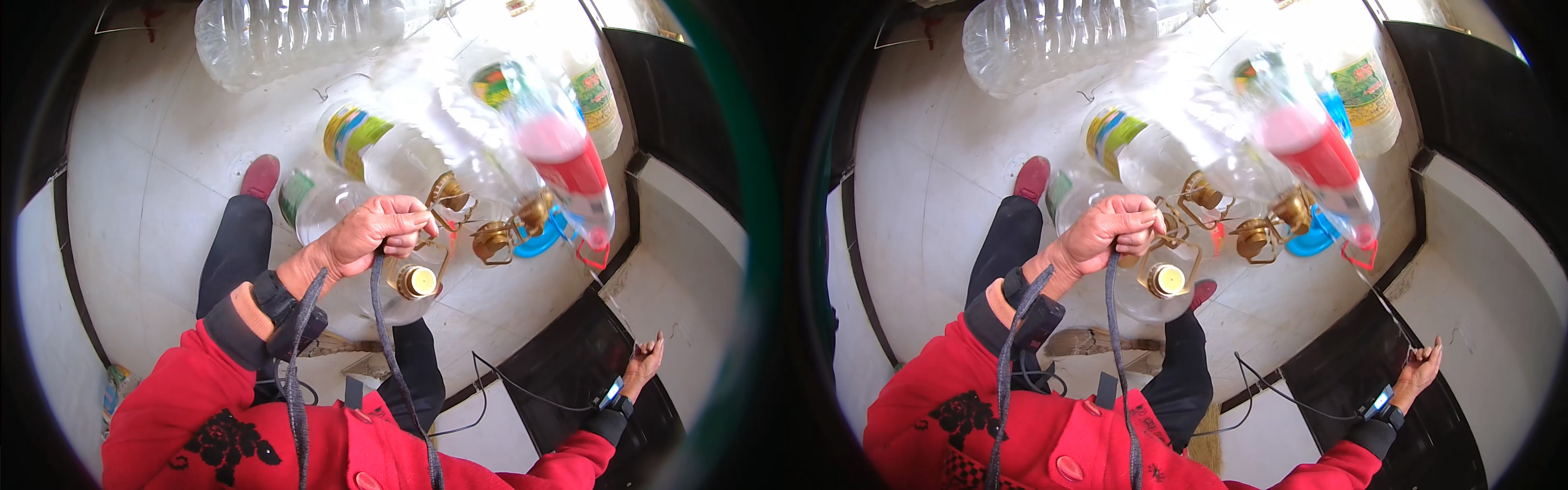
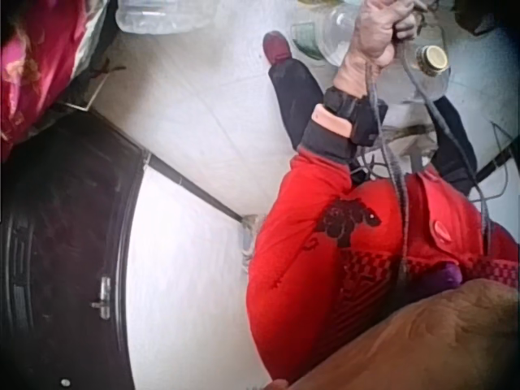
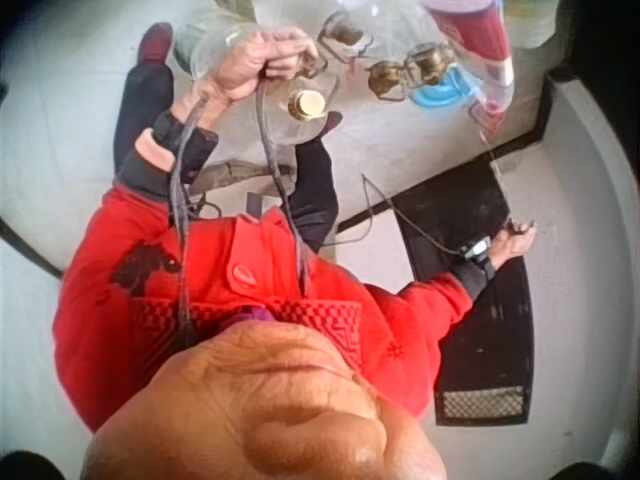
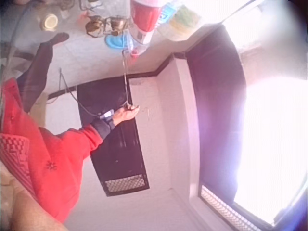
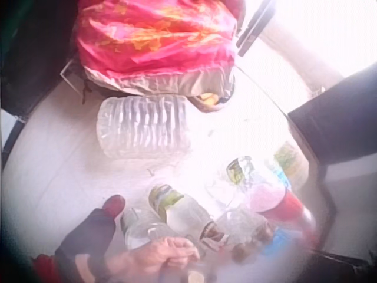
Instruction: The person assembles a chandelier by attaching multiple plastic bottles to a metal frame, then moves the assembly outside. Afterward, they sweep the floor with a broom and dustpan, collecting debris into the dustpan.
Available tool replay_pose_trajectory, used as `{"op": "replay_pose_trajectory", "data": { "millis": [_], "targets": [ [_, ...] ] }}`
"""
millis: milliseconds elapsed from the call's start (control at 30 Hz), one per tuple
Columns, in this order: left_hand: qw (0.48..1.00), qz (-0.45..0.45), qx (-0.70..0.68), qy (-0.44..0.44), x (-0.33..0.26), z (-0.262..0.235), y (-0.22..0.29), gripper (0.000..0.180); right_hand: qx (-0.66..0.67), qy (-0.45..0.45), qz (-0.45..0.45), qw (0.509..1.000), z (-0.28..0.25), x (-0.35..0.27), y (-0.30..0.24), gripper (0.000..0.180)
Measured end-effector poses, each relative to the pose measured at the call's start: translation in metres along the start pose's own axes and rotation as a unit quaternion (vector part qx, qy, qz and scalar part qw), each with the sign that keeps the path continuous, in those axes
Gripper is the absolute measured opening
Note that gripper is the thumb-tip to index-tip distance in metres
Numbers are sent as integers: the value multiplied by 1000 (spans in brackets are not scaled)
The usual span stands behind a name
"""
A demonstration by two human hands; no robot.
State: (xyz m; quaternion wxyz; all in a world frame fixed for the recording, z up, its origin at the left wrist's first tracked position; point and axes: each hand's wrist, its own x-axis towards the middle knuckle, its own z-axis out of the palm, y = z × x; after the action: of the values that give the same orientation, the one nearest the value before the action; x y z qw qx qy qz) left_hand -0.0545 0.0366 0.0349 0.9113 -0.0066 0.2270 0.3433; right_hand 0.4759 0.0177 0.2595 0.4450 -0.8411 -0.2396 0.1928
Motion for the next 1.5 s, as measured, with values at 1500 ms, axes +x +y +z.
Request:
{"op": "replay_pose_trajectory", "data": {
  "millis": [1500],
  "targets": [
    [942,205,46,261,23,-23,5,25,-9,-625,-35,780,396,-241,82,19]
  ]
}}
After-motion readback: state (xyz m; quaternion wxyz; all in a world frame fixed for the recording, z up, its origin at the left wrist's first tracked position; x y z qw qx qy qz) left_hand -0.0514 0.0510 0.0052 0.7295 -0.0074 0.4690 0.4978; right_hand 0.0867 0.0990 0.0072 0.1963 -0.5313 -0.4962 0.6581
